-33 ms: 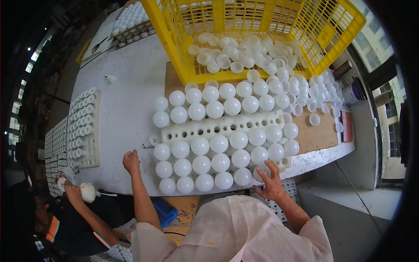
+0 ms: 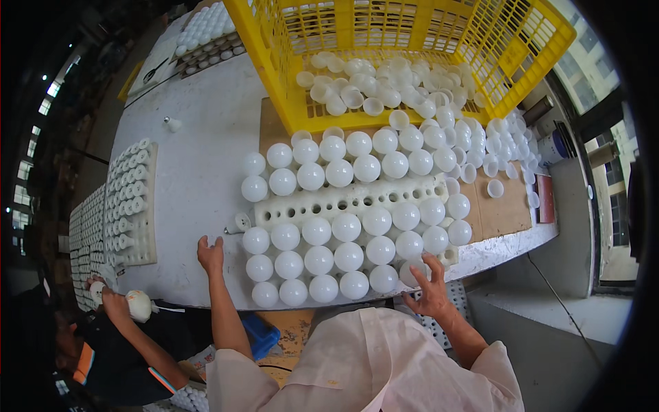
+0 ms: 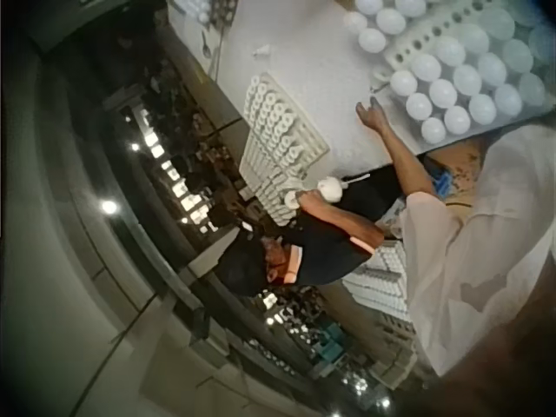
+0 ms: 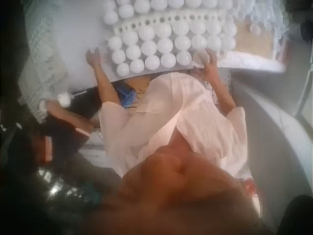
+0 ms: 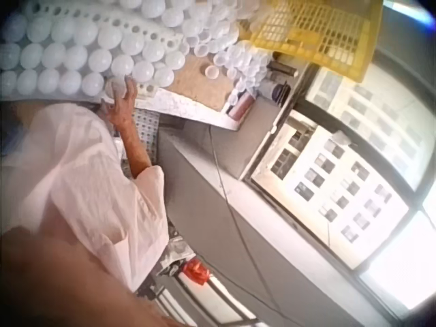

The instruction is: The person assembles light bulbs by attaching plastic bulb covers onto bulb bases by hand and placing the assembled bulbs into slots on a tray.

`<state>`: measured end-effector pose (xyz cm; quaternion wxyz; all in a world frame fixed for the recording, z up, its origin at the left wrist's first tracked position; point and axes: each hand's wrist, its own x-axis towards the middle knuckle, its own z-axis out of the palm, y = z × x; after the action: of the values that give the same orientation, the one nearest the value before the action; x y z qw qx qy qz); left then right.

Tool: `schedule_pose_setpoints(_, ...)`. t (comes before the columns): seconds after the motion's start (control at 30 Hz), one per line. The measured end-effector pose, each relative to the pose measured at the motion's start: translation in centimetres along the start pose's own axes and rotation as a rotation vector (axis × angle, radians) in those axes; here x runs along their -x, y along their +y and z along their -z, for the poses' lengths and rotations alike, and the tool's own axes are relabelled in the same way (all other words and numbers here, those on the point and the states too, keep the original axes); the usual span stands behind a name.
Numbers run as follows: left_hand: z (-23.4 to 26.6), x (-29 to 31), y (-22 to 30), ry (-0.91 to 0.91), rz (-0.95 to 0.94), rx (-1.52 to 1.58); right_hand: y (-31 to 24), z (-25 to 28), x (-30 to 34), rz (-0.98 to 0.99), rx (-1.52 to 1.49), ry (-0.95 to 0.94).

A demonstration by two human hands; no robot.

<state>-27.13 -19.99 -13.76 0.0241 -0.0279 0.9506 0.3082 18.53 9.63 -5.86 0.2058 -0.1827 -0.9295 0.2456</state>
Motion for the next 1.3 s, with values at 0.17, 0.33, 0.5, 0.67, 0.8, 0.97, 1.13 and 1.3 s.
schedule_pose_setpoints(0.17, -7.4, -2.2, 1.1, -0.288, -0.559, -0.311, 0.1, 2.3, 1.8, -0.256, 0.002, 0.245)
schedule_pose_setpoints(0.33, -9.0, -5.3, -1.6, -0.400, -0.413, 0.083, 4.1, 3.8, 2.1, -0.321, 0.077, 0.405)
schedule_pose_setpoints(0.5, -5.7, -3.4, -0.2, -0.230, -0.179, 0.252, 15.8, 6.3, 5.0, -0.593, 0.111, 0.589)
schedule_pose_setpoints(0.67, 1.1, 3.7, 1.8, -0.193, -0.022, 0.805, 28.7, 7.0, 3.8, -0.905, 0.132, 0.523)
schedule_pose_setpoints(0.8, 5.5, 11.6, 4.2, -0.206, -0.035, 0.982, 35.4, 6.0, 1.4, -0.942, 0.374, 0.453)
schedule_pose_setpoints(0.97, 5.6, 20.3, 7.9, -0.314, -0.114, 0.973, 40.2, 5.2, -0.1, -0.801, 0.262, 0.445)
schedule_pose_setpoints(1.13, 2.9, 26.4, 15.1, -0.626, -0.227, 0.980, 31.8, 7.5, -2.0, -0.749, -0.246, 0.654)
schedule_pose_setpoints(1.3, -1.9, 32.1, 23.1, -1.122, -0.273, 0.869, 22.7, 8.5, 1.4, -0.652, -0.862, 0.449)
